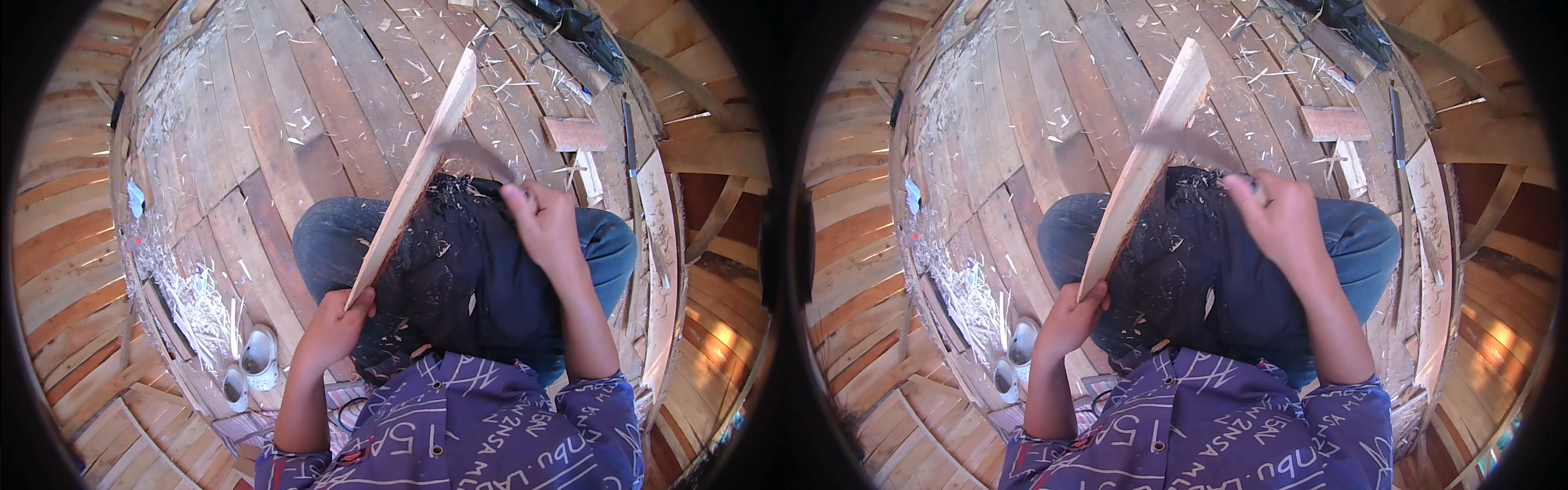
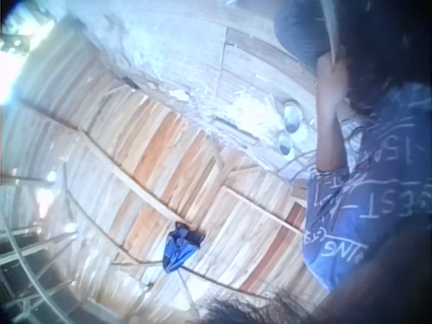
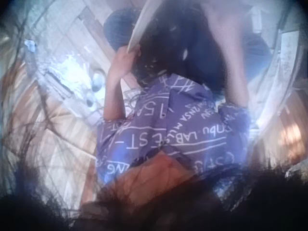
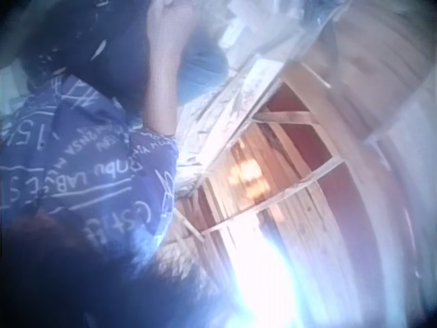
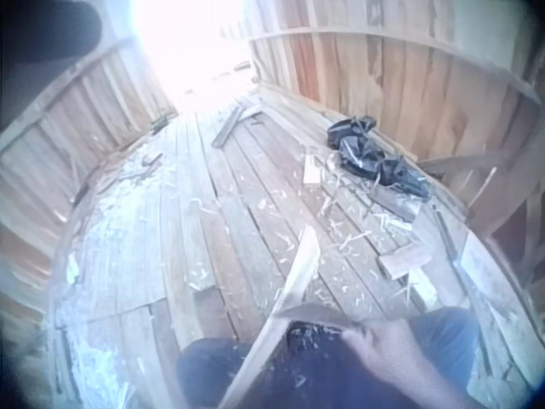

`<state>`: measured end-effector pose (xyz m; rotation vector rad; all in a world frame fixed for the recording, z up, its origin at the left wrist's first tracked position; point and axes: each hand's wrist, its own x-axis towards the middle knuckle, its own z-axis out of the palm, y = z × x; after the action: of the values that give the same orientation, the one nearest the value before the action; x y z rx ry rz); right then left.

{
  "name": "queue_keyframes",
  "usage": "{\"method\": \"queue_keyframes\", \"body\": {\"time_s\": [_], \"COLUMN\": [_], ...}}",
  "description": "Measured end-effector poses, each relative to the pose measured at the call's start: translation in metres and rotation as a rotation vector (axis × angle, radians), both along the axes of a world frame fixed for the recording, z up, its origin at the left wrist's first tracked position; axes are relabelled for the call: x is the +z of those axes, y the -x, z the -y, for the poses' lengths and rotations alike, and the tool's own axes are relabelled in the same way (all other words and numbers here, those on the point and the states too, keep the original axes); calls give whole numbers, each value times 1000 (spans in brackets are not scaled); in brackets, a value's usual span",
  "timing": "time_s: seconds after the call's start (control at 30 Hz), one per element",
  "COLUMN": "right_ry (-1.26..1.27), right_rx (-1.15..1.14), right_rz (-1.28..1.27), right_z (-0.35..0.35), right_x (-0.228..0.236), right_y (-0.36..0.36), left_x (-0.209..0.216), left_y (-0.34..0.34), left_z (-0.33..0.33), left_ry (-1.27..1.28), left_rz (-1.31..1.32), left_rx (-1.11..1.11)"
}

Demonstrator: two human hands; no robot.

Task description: The person carves a piece of wood with a knife while sitting on a wooden floor, shaving off thin layers to shape the material.

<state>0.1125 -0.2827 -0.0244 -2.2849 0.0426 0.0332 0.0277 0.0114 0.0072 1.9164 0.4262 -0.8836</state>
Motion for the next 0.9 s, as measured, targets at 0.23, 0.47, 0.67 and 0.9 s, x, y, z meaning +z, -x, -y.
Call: {"method": "queue_keyframes", "body": {"time_s": [0.23, 0.47, 0.67, 0.9], "right_ry": [404, 481, 395, 463], "right_rx": [273, -28, 239, -270], "right_rz": [77, 123, -32, 87], "right_z": [-37, 21, -18, 131], "right_x": [-3, 8, 20, -35], "right_y": [-38, -101, -52, -165], "left_x": [3, 2, 0, 9], "left_y": [0, -2, -2, 2], "left_z": [0, 1, 2, 12], "left_ry": [-32, -21, -29, -76], "left_rz": [-78, -38, 2, 99], "left_rx": [16, -6, -37, -86]}}
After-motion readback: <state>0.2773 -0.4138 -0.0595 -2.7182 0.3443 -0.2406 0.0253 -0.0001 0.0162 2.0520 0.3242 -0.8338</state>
